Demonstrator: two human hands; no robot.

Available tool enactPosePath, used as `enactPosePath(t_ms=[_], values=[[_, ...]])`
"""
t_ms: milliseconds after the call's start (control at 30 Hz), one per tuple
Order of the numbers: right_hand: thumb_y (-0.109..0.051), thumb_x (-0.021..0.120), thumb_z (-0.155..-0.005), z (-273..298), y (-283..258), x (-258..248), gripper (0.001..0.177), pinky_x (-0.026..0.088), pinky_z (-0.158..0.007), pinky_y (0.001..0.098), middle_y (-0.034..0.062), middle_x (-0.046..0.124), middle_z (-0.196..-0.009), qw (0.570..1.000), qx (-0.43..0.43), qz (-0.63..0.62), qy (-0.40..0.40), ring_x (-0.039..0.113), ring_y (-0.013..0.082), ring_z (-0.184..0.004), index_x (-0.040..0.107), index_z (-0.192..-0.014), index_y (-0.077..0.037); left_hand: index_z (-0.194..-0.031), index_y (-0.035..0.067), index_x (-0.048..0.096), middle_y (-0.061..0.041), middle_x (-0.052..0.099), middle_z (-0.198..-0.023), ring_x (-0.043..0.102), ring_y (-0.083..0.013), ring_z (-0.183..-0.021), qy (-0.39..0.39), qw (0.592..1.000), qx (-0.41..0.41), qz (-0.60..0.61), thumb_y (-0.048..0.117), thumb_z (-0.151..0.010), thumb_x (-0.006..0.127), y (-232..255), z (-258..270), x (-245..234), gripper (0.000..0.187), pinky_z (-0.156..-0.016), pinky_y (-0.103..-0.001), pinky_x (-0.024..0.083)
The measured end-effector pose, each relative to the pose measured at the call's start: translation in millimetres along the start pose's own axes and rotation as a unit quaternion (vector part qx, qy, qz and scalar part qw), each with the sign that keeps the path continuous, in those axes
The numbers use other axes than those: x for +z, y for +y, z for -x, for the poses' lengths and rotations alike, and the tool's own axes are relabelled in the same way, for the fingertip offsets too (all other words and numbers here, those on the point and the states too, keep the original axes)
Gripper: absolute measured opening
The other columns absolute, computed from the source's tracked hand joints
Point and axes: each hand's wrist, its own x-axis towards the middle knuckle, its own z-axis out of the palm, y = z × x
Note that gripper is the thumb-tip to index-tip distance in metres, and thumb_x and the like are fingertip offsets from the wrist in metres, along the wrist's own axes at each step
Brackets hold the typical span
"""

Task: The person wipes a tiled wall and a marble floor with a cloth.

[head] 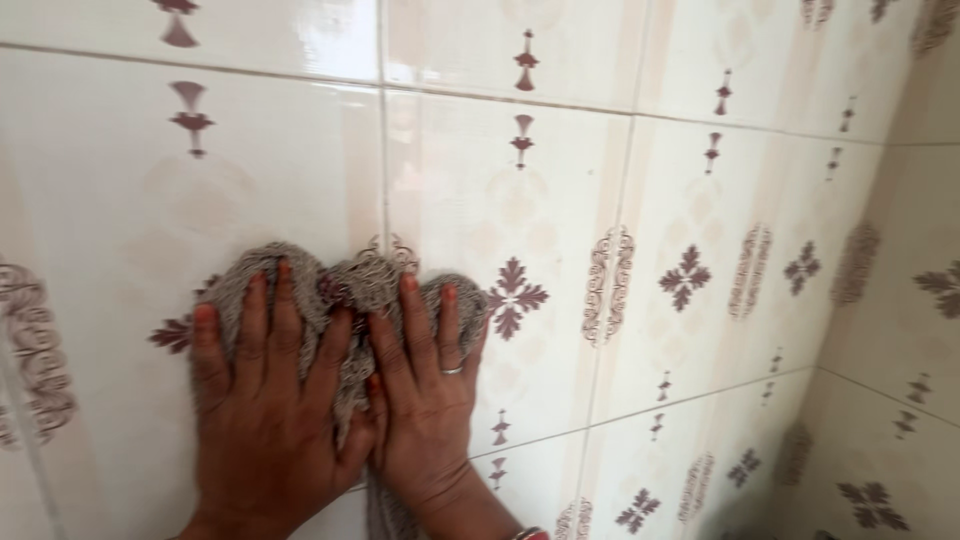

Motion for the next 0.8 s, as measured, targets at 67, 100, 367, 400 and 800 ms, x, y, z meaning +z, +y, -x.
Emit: enactPosePath(t_ms=[67,100,367,400,800], values=[[-0.009,0.061,-0.092,4.1,-1.7,1.5,0.053,0.011,-0.126,0.0699,0.0161,0.033,-0.168,1.0,0.01,-0.011,0.004,0.017,0.0443,-0.16,0.057,-0.144,-0.005,-0.136,0.001,0.059,-0.039,0.037,-0.154,0.027,-0.0505,-0.151,0.006,1.0,0.003,0.008,0.045,-0.092,0.04,-0.7,4.0,4.4,0.065,-0.124,-0.066,0.005],[-0.008,0.061,-0.092,5.1,-3.4,2.3,0.052,0.01,-0.126,0.0708,0.0161,0.032,-0.169,1.0,0.01,-0.012,0.004,0.017,0.0441,-0.161,0.057,-0.144,-0.005,-0.137,0.001,0.059,-0.039,0.037,-0.155,0.028,-0.0504,-0.152,0.007,1.0,0.004,0.009,0.044,-0.094,0.039,-2.7,6.9,4.8,0.064,-0.124,-0.066,0.005],[-0.012,0.063,-0.094,-4.3,-33.4,7.6,0.057,0.009,-0.127,0.0733,0.0131,0.029,-0.172,0.998,-0.021,-0.048,-0.043,0.011,0.043,-0.164,0.052,-0.15,-0.006,-0.137,-0.001,0.055,-0.043,0.034,-0.153,0.024,-0.0559,-0.15,0.036,0.998,-0.016,0.043,0.051,-0.098,0.036,-34.2,16.4,-12.5,0.067,-0.12,-0.075,0.002],[-0.012,0.063,-0.094,-5.8,-36.1,7.7,0.058,0.008,-0.126,0.0737,0.0123,0.029,-0.172,0.998,-0.018,-0.046,-0.042,0.011,0.0425,-0.163,0.052,-0.151,-0.007,-0.136,-0.002,0.054,-0.044,0.033,-0.152,0.023,-0.0571,-0.151,0.033,0.999,-0.022,0.032,0.051,-0.099,0.037,-36.6,15.9,-15.3,0.067,-0.12,-0.076,0.002],[-0.016,0.06,-0.097,-20.8,-10.7,0.9,0.061,0.006,-0.127,0.0698,0.0127,0.028,-0.171,1.0,0.0,-0.001,-0.007,0.017,0.0415,-0.161,0.048,-0.156,-0.01,-0.139,0.001,0.053,-0.04,0.03,-0.157,0.02,-0.0558,-0.152,0.039,0.997,-0.005,0.064,0.048,-0.096,0.043,-14.9,-16.6,-9.7,0.065,-0.121,-0.073,0.001]])
